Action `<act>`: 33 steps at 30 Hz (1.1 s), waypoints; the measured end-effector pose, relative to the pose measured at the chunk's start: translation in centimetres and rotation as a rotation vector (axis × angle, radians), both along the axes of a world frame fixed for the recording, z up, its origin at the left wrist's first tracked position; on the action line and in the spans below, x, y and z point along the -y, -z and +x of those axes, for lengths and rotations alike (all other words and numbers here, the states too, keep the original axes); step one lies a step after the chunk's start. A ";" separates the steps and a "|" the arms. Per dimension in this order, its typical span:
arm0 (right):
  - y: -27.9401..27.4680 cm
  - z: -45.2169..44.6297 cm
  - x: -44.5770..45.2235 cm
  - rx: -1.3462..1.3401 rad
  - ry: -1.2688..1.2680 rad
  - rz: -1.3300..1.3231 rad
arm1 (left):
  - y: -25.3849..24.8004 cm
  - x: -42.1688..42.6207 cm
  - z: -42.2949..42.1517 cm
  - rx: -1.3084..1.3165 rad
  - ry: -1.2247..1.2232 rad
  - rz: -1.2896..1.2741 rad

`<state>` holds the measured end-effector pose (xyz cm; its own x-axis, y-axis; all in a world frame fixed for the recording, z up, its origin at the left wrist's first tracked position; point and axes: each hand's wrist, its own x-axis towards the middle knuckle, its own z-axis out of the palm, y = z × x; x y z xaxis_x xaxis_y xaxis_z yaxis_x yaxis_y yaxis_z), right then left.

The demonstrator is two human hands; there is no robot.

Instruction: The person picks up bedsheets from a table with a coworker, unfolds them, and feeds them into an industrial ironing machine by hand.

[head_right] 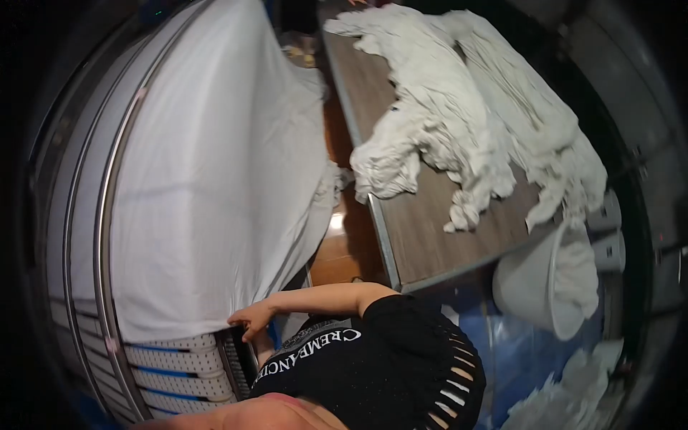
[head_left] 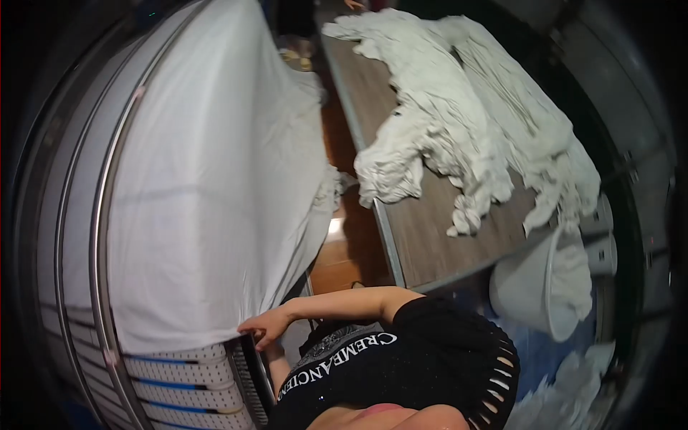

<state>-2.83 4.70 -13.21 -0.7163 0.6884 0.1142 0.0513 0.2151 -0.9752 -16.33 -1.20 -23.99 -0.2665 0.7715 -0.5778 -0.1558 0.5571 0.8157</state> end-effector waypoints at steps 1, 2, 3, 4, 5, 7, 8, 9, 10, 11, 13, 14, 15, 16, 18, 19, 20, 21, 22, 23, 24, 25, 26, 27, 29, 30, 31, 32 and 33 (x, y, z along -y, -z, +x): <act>-0.2 2.8 0.2 -0.056 0.018 -0.153 | 0.2 -0.5 0.2 0.013 -0.017 0.008; -0.5 5.8 0.3 -0.118 0.035 -0.304 | 0.8 -1.0 0.6 0.028 -0.010 0.015; 2.2 9.1 -0.2 0.008 0.113 -0.261 | -0.2 -1.7 2.3 0.032 0.013 0.016; 5.0 13.3 -0.7 0.137 0.190 -0.224 | -1.5 -2.2 3.9 0.021 0.053 0.007; 6.0 18.7 -0.1 0.273 0.321 -0.230 | -2.9 -3.0 5.8 -0.058 0.050 -0.052; 11.3 29.8 1.3 0.558 0.622 -0.282 | -1.7 -4.5 7.7 -0.233 0.028 -0.169; 9.2 35.9 2.5 0.635 0.767 -0.331 | 0.1 -5.2 7.6 -0.285 -0.044 -0.108; 15.2 42.9 3.0 0.696 0.894 -0.179 | 1.4 -5.8 7.3 -0.335 -0.116 -0.045; 14.2 49.0 4.1 0.612 1.134 -0.484 | -0.7 -6.1 7.8 -0.472 -0.108 -0.083; 13.4 54.7 5.2 0.577 1.492 -0.483 | -3.1 -4.7 8.8 -0.568 -0.045 0.074; 14.2 66.1 7.3 0.704 2.137 -0.224 | -4.1 -5.2 12.1 -0.701 0.050 0.090; 11.6 71.7 8.9 0.670 2.227 -0.400 | -3.9 -5.8 13.4 -0.743 0.114 0.037; 12.0 75.1 9.4 0.823 2.539 -0.269 | -3.6 -6.8 14.8 -0.765 0.182 -0.043; 8.0 77.2 10.5 0.986 2.791 -0.307 | -3.2 -7.4 15.9 -0.793 0.259 -0.123; 9.1 81.7 14.0 1.833 2.701 -0.477 | -2.8 -9.4 18.5 -0.826 0.441 -0.288; 11.1 84.9 17.1 1.211 2.667 -0.781 | -2.9 -10.4 19.8 -0.838 0.533 -0.355; 13.3 87.3 19.2 0.618 2.510 -0.996 | -3.1 -11.6 21.0 -0.848 0.636 -0.411; 13.4 88.3 18.8 0.604 2.473 -0.848 | -2.9 -13.0 22.8 -0.838 0.742 -0.432; 12.5 87.7 17.4 0.571 2.545 -0.693 | -2.6 -14.6 24.6 -0.814 0.864 -0.413; 11.6 86.2 15.9 0.537 2.609 -0.534 | -2.0 -16.3 27.0 -0.760 0.989 -0.343; 11.1 85.0 15.3 0.494 2.600 -0.473 | -2.3 -17.3 30.7 -0.692 1.107 -0.240; 10.7 83.5 14.7 0.452 2.589 -0.411 | -6.2 -16.9 39.2 -0.646 1.241 -0.020; 6.1 80.6 13.5 0.322 2.509 -0.452 | -7.2 -17.3 44.8 -0.562 1.412 0.185; 3.8 78.2 12.8 0.340 2.405 -0.389 | -8.1 -16.6 51.0 -0.364 1.507 0.270; -2.0 72.3 10.5 0.196 2.116 -0.391 | -7.8 -13.9 60.3 -0.315 1.706 0.669; -4.8 69.5 9.6 0.378 1.914 -0.413 | -9.5 -11.8 65.6 -0.381 1.748 1.037; -5.0 66.3 8.6 0.312 1.785 0.011 | -11.0 -9.2 69.1 -0.304 1.663 1.146; -4.1 63.5 7.8 0.191 1.643 0.195 | -7.0 -6.8 70.5 -0.492 1.928 0.847; -6.1 61.8 7.9 0.306 1.510 0.274 | -4.5 -6.3 70.5 -0.580 2.038 0.675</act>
